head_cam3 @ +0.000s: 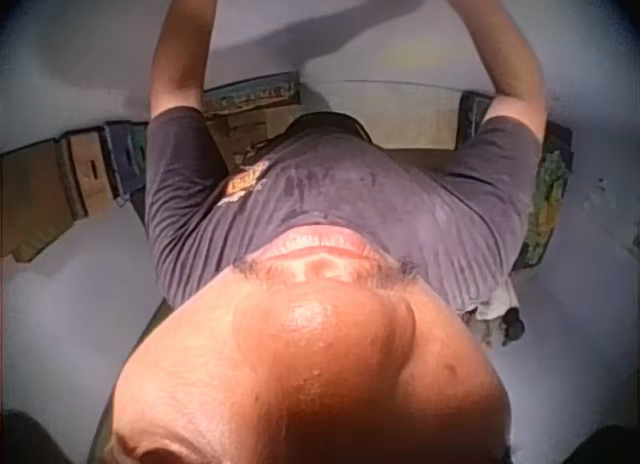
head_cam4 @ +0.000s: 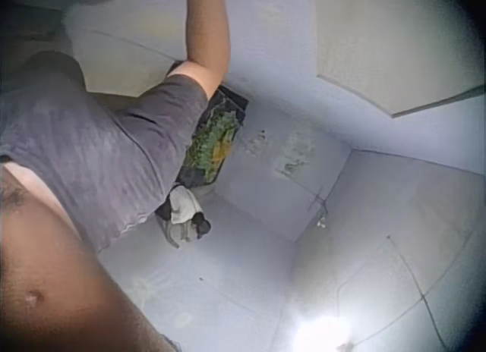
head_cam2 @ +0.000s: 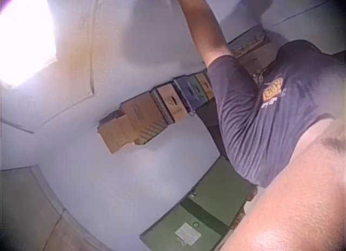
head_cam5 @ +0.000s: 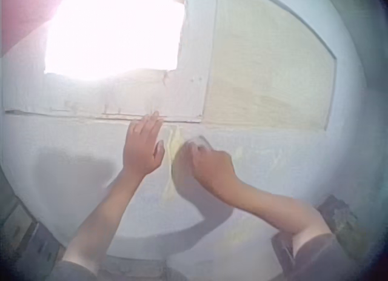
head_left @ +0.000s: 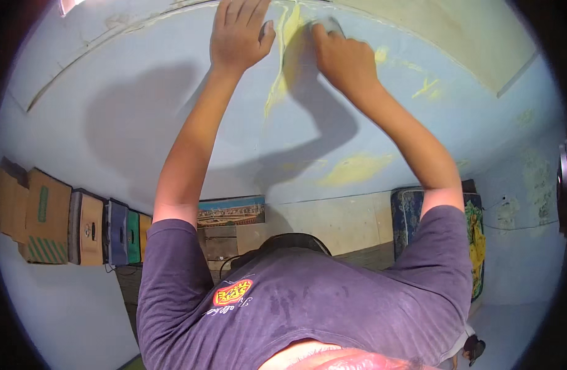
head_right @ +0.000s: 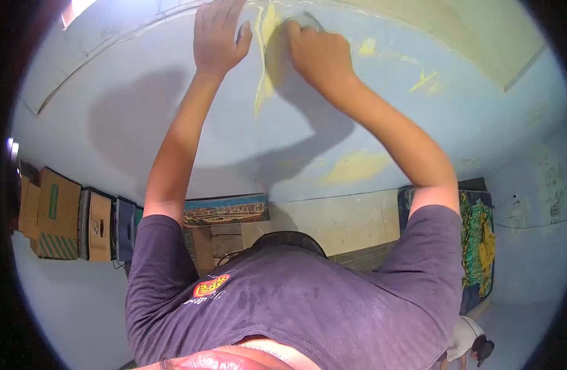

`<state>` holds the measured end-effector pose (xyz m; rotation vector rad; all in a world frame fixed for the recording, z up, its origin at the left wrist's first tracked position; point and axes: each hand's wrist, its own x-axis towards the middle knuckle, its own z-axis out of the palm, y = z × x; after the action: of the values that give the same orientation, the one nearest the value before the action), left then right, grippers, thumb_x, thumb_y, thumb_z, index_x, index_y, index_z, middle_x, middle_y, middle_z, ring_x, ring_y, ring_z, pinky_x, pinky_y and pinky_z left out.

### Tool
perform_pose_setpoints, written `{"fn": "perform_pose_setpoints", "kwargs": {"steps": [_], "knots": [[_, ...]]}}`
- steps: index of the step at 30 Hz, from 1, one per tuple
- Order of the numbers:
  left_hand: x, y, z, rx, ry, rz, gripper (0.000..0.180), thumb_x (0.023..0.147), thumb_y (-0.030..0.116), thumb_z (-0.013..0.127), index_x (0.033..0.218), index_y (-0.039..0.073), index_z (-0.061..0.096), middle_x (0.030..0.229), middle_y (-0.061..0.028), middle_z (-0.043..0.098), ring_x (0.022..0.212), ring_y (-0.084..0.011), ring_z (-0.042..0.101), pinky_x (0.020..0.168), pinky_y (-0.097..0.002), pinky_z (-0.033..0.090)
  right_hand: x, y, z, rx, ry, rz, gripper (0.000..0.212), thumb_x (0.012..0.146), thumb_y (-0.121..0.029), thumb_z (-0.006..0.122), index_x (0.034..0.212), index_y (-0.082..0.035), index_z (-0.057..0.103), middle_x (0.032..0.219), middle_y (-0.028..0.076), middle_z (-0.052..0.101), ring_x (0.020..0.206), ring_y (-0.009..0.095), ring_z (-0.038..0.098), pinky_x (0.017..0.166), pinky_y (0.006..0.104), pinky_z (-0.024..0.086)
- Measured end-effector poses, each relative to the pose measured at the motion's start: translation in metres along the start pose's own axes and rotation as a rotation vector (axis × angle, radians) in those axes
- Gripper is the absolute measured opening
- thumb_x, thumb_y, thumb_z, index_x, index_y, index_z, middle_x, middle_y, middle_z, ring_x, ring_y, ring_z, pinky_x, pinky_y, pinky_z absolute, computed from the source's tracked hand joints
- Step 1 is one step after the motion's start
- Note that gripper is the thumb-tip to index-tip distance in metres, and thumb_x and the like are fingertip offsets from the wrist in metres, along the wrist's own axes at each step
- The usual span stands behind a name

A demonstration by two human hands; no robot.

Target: The person sands a wall surface using a piece of sandpaper. They hold the sandpaper with one or both hands and repeatedly rub it against yellow patches on the wall, pausing to check the progress.

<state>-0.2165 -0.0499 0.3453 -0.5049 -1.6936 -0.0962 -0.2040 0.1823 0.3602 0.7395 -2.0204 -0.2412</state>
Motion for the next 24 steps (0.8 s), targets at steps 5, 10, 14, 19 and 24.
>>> {"fn": "perform_pose_setpoints", "kwargs": {"steps": [5, 10, 14, 19, 24], "knots": [[-0.005, -0.002, 0.001, 0.031, 0.018, 0.009, 0.064, 0.083, 0.019, 0.060, 0.144, 0.001, 0.051, 0.152, -0.0206, 0.050, 0.139, -0.0390, 0.046, 0.117, -0.0559, 0.032, 0.031, -0.003, -0.004, 0.002, 0.094, -0.014, 0.008, 0.092, -0.015, 0.057, 0.093, -0.009, 0.062, 0.070, 0.013, 0.068, 0.059, 0.026, 0.070, 0.048, 0.0387, 0.055], [-0.001, 0.004, -0.002, 0.003, 0.012, -0.020, 0.063, 0.082, 0.018, 0.062, 0.142, 0.003, 0.053, 0.151, -0.0190, 0.051, 0.139, -0.0383, 0.047, 0.117, -0.0557, 0.033, -0.011, -0.025, 0.035, -0.177, 0.123, -0.116, 0.006, 0.089, -0.014, 0.060, 0.091, -0.010, 0.056, 0.064, 0.005, 0.063, 0.049, 0.017, 0.064, 0.041, 0.0300, 0.048], [-0.001, 0.006, -0.003, -0.002, 0.020, -0.023, 0.064, 0.081, 0.019, 0.063, 0.142, 0.003, 0.053, 0.150, -0.0185, 0.052, 0.139, -0.0380, 0.047, 0.117, -0.0556, 0.033, -0.053, -0.051, 0.061, -0.289, -0.011, -0.132, 0.005, 0.089, -0.014, 0.060, 0.087, -0.011, 0.056, 0.063, 0.007, 0.061, 0.050, 0.014, 0.063, 0.042, 0.0275, 0.047], [-0.003, 0.000, -0.001, -0.008, 0.010, -0.010, 0.066, 0.081, 0.019, 0.063, 0.143, 0.002, 0.051, 0.151, -0.0189, 0.051, 0.140, -0.0376, 0.046, 0.118, -0.0555, 0.032, -0.078, -0.060, 0.076, -0.066, -0.195, -0.176, 0.007, 0.090, -0.014, 0.060, 0.084, -0.010, 0.058, 0.065, 0.006, 0.065, 0.051, 0.016, 0.066, 0.042, 0.0296, 0.048], [-0.002, 0.001, -0.001, 0.026, -0.012, -0.024, 0.066, 0.082, 0.021, 0.062, 0.144, 0.002, 0.051, 0.152, -0.0186, 0.050, 0.141, -0.0358, 0.045, 0.119, -0.0547, 0.031, -0.077, -0.045, 0.049, 0.021, -0.258, -0.138, 0.002, 0.089, -0.010, 0.060, 0.090, -0.009, 0.059, 0.068, 0.007, 0.069, 0.054, 0.022, 0.070, 0.045, 0.0334, 0.052]]}}
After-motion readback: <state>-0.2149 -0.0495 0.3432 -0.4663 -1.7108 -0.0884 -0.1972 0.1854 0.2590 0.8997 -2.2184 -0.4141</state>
